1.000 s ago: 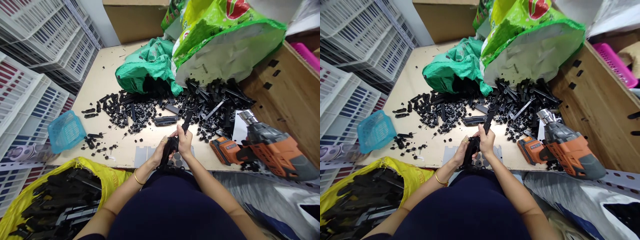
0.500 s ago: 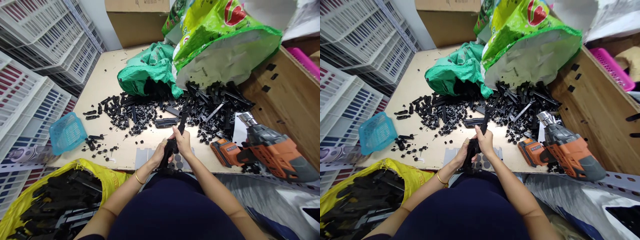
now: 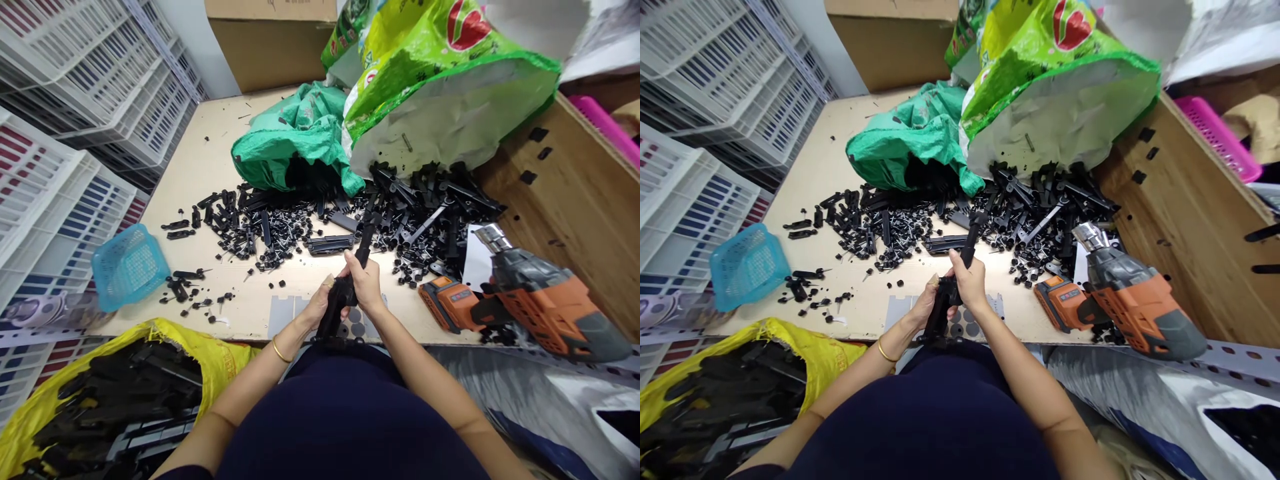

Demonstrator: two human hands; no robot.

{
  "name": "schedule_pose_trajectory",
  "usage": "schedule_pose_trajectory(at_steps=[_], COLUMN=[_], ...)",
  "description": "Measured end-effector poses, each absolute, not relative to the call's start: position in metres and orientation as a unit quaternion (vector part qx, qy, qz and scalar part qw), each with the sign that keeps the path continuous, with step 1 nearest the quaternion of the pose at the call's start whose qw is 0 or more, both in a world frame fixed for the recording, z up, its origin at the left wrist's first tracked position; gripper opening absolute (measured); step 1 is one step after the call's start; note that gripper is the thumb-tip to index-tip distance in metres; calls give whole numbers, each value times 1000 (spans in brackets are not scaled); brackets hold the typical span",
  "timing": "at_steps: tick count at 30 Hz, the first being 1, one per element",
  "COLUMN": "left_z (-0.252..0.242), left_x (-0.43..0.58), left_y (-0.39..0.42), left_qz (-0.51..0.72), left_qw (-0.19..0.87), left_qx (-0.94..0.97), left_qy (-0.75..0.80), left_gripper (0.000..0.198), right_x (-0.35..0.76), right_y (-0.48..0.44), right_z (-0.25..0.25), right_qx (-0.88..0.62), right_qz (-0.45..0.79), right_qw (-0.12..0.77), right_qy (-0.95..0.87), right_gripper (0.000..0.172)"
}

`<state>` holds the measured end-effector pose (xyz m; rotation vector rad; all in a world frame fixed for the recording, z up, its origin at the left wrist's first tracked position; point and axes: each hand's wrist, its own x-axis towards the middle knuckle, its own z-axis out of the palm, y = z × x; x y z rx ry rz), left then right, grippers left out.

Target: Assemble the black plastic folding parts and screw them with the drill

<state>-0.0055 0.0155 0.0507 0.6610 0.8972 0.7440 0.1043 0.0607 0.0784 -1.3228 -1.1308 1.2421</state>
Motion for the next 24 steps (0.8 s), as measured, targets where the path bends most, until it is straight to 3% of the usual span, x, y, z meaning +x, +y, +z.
schedule_pose_trajectory(at_steps=[4,8,11,14,17,19,20,22,24], left_z=[64,72,67,59,55,57,59,63,69], left_x=[-23,-11,11,7,-19,-35,-40,-43,-41], left_y=[23,8,2,9,16,15,14,9,3], left_qz=[307,223,218,216,178,150,136,101,70], left_qw=[706,457,292,265,264,274,283,306,339], left_qx=[466,683,690,655,660,689,710,760,799], left_qy=[437,523,625,674,681,653,630,565,492], left_gripper=[93,119,103,86,74,72,73,73,69], right_x=[116,116,109,119,149,170,179,192,203], right_y=[75,85,80,69,57,50,46,38,26], right_z=[61,51,51,52,58,66,71,82,94], right_qx=[-593,-623,-606,-593,-623,-593,-554,-457,-389], right_qz=[450,391,430,456,275,148,122,139,192], right_qw=[512,582,583,512,480,395,311,104,-56], right_qy=[-428,-346,-328,-422,-552,-686,-762,-872,-899], right_gripper=[49,51,51,45,50,51,44,28,24])
